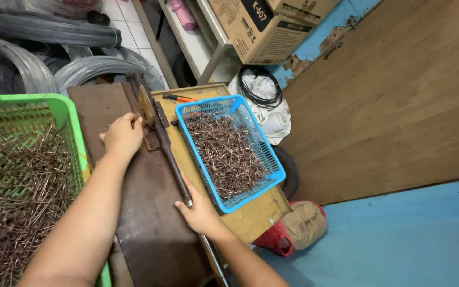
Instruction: Bending metal wires using a manual lever-operated jig and sorting them into baskets.
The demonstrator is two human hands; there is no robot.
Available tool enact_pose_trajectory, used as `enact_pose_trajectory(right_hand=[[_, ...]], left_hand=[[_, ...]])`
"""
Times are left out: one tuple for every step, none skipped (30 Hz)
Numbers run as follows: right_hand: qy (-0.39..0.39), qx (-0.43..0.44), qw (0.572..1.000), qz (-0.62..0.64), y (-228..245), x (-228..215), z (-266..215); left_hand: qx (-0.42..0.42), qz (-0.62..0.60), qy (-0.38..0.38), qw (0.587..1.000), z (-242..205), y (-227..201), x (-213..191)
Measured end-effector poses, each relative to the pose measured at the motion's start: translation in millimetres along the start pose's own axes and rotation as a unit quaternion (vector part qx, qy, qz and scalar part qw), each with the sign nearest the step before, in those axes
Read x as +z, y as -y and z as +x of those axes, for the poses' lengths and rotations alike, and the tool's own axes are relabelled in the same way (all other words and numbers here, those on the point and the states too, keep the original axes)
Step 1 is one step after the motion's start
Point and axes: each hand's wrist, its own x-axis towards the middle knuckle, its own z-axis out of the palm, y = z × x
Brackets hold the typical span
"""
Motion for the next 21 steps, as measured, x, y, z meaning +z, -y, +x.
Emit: enact_pose_trajectory(right_hand=[[0.002, 0.013, 1.0, -0.021, 2, -1, 0], [0.001, 0.014, 1.0, -0.022, 6, -3, 0], [0.009, 0.037, 0.999, -0.016, 10, -5, -1], [0.016, 0.062, 0.998, -0.01, 13, -8, -3], [0.015, 0.065, 0.998, -0.01, 17, -14, -5], [0.018, 0.067, 0.997, -0.022, 22, -21, -5], [0.02, 0.07, 0.997, -0.034, 27, -27, -5], [0.018, 0.07, 0.997, -0.034, 43, -41, -5], [0.028, 0.066, 0.996, -0.043, 59, -54, -5], [0.041, 0.066, 0.996, -0.052, 74, -66, -9], [0.041, 0.069, 0.995, -0.053, 82, -76, -7], [0.061, 0.064, 0.994, -0.06, 91, -86, -3], [0.08, 0.059, 0.993, -0.066, 100, -96, 1], [0.079, 0.058, 0.993, -0.066, 104, -100, 1], [0.087, 0.064, 0.992, -0.073, 108, -103, 1], [0.097, 0.069, 0.99, -0.081, 111, -106, 1], [0.097, 0.069, 0.99, -0.081, 103, -100, 4], [0.09, 0.063, 0.991, -0.073, 95, -96, 6], [0.082, 0.057, 0.993, -0.065, 87, -93, 9], [0.079, 0.06, 0.993, -0.065, 83, -85, 5], [0.083, 0.068, 0.99, -0.091, 79, -77, 2]], left_hand=[[0.021, 0.008, -0.012, 1.0, 1, 1, 3], [0.021, 0.007, -0.012, 1.0, 3, 3, 4], [0.011, 0.021, 0.007, 1.0, 6, 5, 5], [0.001, 0.035, 0.028, 0.999, 7, 6, 7], [0.002, 0.034, 0.03, 0.999, 4, 6, 7], [0.004, 0.041, 0.026, 0.999, 5, 5, 4], [0.006, 0.049, 0.023, 0.999, 5, 4, 2], [0.009, 0.048, 0.023, 0.999, 7, 3, 0], [0.016, 0.063, 0.029, 0.997, 8, 3, -2], [0.02, 0.079, 0.038, 0.996, 3, 4, -2], [0.02, 0.077, 0.042, 0.996, 2, 6, -1], [0.028, 0.08, 0.054, 0.995, 4, 8, -1], [0.036, 0.082, 0.067, 0.994, 5, 10, -2], [0.038, 0.083, 0.066, 0.994, 3, 7, -5], [0.036, 0.112, 0.112, 0.987, 1, 4, -7], [0.032, 0.141, 0.158, 0.977, -2, 4, -9], [0.032, 0.14, 0.157, 0.977, -9, -1, -12], [0.034, 0.173, 0.201, 0.964, -15, -7, -13], [0.035, 0.205, 0.244, 0.947, -21, -13, -15], [0.039, 0.204, 0.246, 0.947, -30, -17, -29], [0.082, 0.246, 0.205, 0.944, -39, -21, -44]])
